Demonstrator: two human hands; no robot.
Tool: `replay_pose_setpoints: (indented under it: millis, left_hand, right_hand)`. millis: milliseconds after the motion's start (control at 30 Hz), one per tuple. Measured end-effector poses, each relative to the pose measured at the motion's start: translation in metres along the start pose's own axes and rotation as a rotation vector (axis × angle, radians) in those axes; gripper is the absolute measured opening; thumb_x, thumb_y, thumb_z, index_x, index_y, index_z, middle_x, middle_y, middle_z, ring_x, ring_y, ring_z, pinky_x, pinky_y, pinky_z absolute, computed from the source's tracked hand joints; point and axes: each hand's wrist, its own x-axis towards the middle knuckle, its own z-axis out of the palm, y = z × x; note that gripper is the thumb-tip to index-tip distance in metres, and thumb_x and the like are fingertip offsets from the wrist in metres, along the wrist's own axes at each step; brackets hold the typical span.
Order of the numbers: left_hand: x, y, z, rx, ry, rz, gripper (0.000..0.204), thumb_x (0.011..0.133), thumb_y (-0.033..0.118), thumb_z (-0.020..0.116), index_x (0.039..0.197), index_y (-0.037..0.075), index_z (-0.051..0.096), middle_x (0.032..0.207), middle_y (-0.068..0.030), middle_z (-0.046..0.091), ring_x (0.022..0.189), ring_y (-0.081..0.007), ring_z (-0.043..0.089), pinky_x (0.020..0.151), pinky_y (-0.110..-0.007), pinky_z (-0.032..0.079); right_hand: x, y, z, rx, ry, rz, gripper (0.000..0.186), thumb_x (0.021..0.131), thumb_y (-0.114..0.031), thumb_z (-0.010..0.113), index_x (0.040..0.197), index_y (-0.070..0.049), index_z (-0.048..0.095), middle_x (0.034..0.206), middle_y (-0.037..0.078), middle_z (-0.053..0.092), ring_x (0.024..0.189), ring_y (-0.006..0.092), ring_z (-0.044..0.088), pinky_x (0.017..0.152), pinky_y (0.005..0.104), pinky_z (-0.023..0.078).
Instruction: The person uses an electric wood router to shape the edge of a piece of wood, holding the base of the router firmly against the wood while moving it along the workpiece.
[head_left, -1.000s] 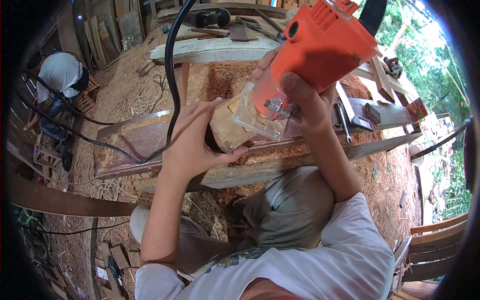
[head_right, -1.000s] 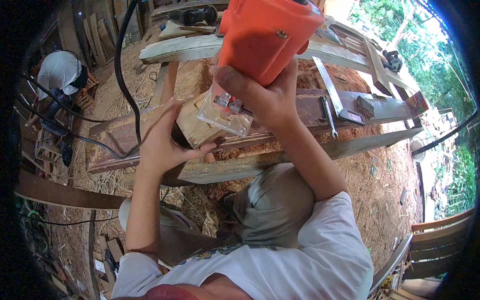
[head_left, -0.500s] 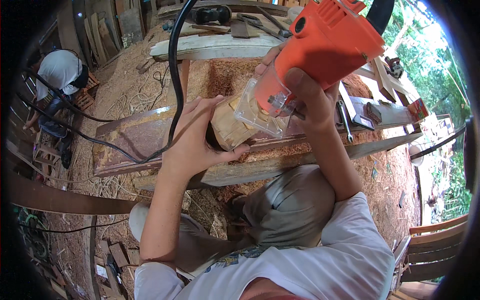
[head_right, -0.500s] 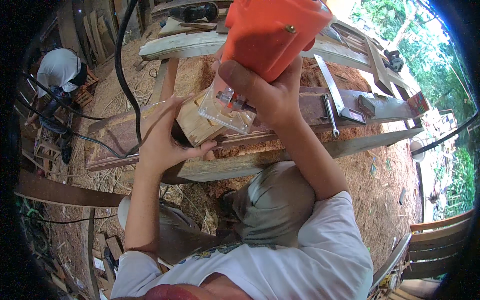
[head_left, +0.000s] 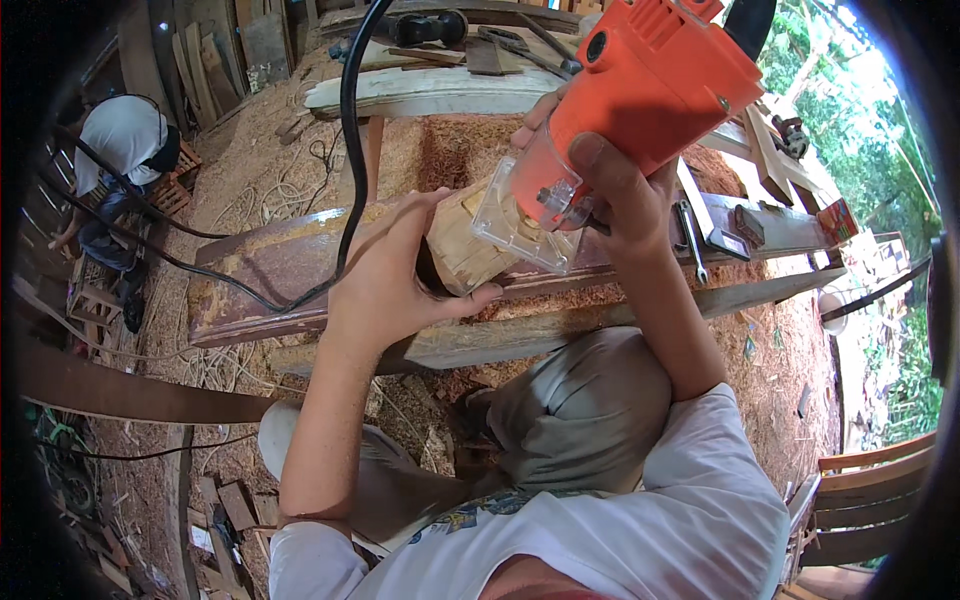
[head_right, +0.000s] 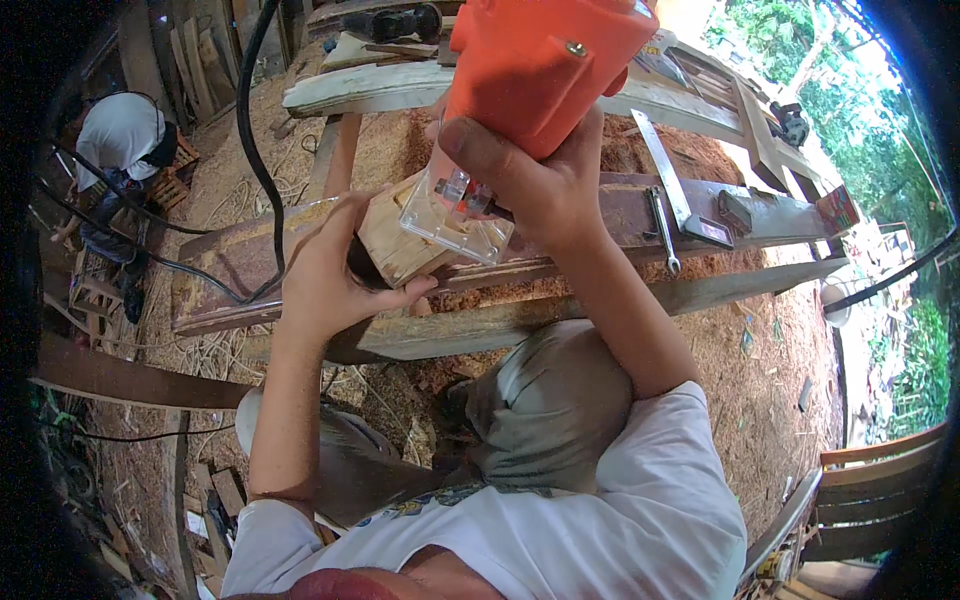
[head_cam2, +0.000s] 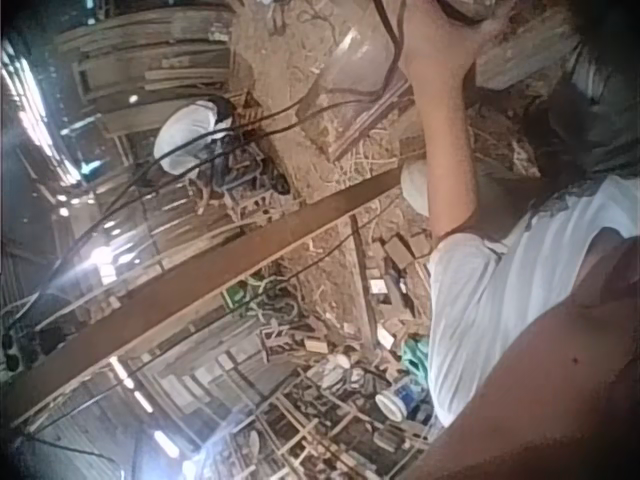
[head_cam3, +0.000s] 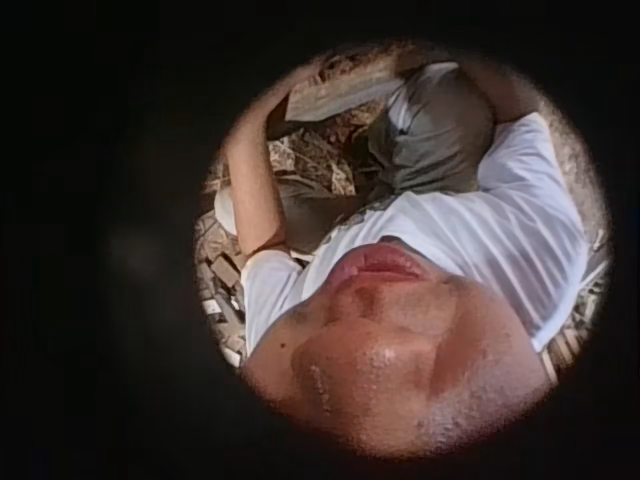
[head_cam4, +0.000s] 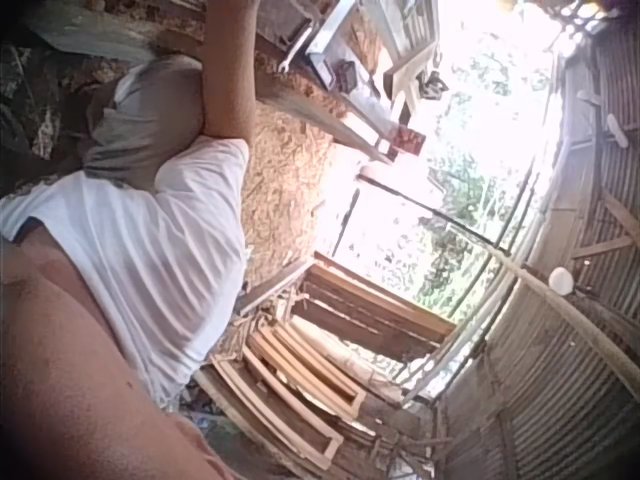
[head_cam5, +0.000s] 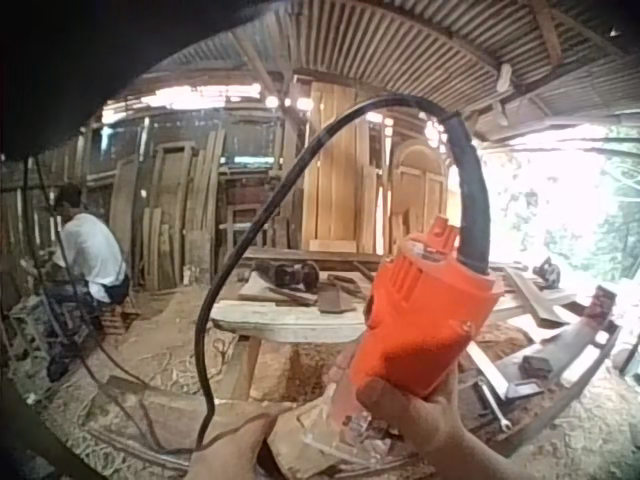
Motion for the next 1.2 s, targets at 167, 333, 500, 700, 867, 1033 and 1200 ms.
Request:
replay_pose_setpoints:
  millis: [167,333,500,700,867,1033,1200]
  left_hand:
    - [-0.001,0.001,0.000,-0.052,-0.012,-0.011,0.097,0.065,0.050,0.095,0.139,-0.002,0.058,0.132,-0.0219,0.064,0.125,-0.0378,0.063,0.107,-0.042,0.050]
    - [-0.004,-0.001,0.001,0.009,0.028,0.019,0.098,0.065,0.049,0.095,0.138,-0.004,0.058,0.132,-0.0222,0.064,0.125,-0.0367,0.063,0.108,-0.042,0.050]
    - [-0.004,-0.003,0.003,0.035,0.047,0.055,0.097,0.064,0.049,0.096,0.137,-0.003,0.059,0.131,-0.0221,0.064,0.124,-0.0362,0.064,0.107,-0.042,0.050]
    - [-0.001,0.001,0.002,0.021,0.048,0.076,0.095,0.064,0.047,0.096,0.137,-0.001,0.060,0.128,-0.0205,0.066,0.120,-0.0362,0.065,0.104,-0.043,0.051]
    - [0.000,0.005,0.000,0.037,0.044,0.094,0.092,0.064,0.045,0.096,0.135,-0.001,0.061,0.125,-0.0193,0.067,0.116,-0.0360,0.067,0.102,-0.042,0.052]
    - [0.000,0.004,0.003,0.029,0.062,0.106,0.092,0.064,0.045,0.096,0.135,-0.001,0.061,0.125,-0.0193,0.067,0.117,-0.0357,0.067,0.102,-0.042,0.052]
    - [-0.002,-0.001,0.004,0.045,0.084,0.129,0.093,0.063,0.047,0.096,0.136,0.000,0.061,0.125,-0.0190,0.067,0.117,-0.0358,0.066,0.102,-0.043,0.052]
  right_hand:
    - [-0.001,0.002,-0.002,0.002,-0.017,0.005,0.050,0.085,-0.028,0.068,0.120,0.006,0.055,0.103,0.021,0.069,0.093,0.0261,0.070,0.082,0.0386,0.057]
    - [-0.002,0.005,-0.005,-0.035,-0.022,-0.025,0.051,0.085,-0.028,0.069,0.120,0.006,0.055,0.103,0.021,0.069,0.093,0.0259,0.070,0.082,0.0387,0.057]
    - [-0.003,0.005,-0.006,0.012,-0.028,-0.028,0.051,0.086,-0.030,0.069,0.119,0.007,0.056,0.103,0.020,0.069,0.092,0.0261,0.070,0.082,0.0387,0.058]
    - [-0.004,0.009,-0.012,-0.033,-0.013,-0.035,0.053,0.085,-0.033,0.071,0.118,0.007,0.058,0.102,0.019,0.069,0.091,0.0252,0.071,0.081,0.0380,0.058]
    - [-0.004,0.007,-0.010,-0.010,-0.007,-0.029,0.052,0.085,-0.035,0.073,0.114,0.006,0.059,0.102,0.019,0.069,0.089,0.0240,0.071,0.080,0.0371,0.058]
    - [-0.005,0.010,-0.013,-0.019,-0.017,-0.039,0.051,0.085,-0.034,0.072,0.113,0.006,0.059,0.101,0.019,0.069,0.089,0.0238,0.070,0.080,0.0365,0.057]
    - [-0.007,0.009,-0.011,-0.019,0.003,-0.042,0.049,0.086,-0.031,0.070,0.115,0.006,0.057,0.101,0.020,0.068,0.091,0.0250,0.070,0.080,0.0372,0.057]
